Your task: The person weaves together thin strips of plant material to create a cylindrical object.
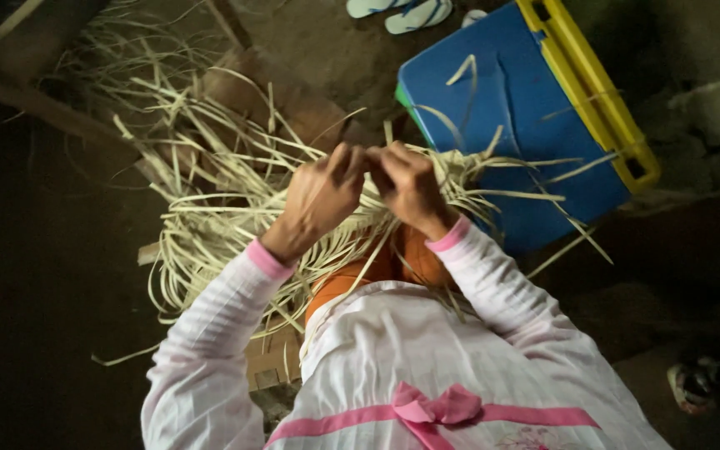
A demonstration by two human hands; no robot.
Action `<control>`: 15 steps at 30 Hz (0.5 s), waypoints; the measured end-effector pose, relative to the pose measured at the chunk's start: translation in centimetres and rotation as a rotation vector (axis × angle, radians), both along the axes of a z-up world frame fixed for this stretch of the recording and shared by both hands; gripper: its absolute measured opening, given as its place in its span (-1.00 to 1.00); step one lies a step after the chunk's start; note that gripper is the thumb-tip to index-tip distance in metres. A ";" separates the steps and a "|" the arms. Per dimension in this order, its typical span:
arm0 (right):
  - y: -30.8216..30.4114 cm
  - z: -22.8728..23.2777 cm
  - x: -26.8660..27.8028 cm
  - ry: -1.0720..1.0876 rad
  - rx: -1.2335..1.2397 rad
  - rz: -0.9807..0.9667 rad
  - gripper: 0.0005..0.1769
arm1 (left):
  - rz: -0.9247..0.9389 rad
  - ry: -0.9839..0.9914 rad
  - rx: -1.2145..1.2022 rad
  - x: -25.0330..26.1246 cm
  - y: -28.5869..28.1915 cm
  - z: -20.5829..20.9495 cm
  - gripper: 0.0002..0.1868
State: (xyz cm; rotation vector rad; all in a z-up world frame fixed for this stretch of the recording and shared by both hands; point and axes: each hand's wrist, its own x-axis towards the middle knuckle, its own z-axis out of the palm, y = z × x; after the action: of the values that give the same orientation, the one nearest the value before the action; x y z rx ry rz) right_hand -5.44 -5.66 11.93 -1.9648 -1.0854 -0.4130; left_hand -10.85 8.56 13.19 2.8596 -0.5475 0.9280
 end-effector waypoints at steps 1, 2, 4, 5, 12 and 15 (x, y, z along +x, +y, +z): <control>-0.1 -0.5 -0.4 -0.058 0.043 -0.035 -0.95 | 0.017 -0.012 -0.008 -0.4 -0.1 0.0 -0.94; -0.1 -1.0 -0.7 -0.117 0.084 -0.068 -0.93 | 0.037 -0.024 -0.016 -0.8 -0.1 0.0 -0.91; 0.1 -1.6 -0.4 -0.175 0.091 -0.089 -0.91 | -0.044 0.137 -0.385 0.0 0.5 -1.2 -0.90; 0.2 -1.9 -0.4 -0.233 0.101 -0.099 -0.89 | -0.113 0.302 -0.748 0.2 0.7 -1.8 -0.87; -1.3 0.8 1.4 0.076 -0.063 -0.063 0.08 | 0.181 -0.217 -0.205 0.2 1.3 9.5 -0.76; -2.4 7.8 -0.2 0.074 -0.080 -0.011 -0.01 | -0.377 0.115 -0.709 -0.7 -2.8 12.1 -0.64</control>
State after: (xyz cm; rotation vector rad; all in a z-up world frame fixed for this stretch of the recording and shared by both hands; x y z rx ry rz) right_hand -5.67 -8.03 19.69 -2.0404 -1.0591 -0.3040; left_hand -11.53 5.77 25.32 2.0693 -0.5711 0.7010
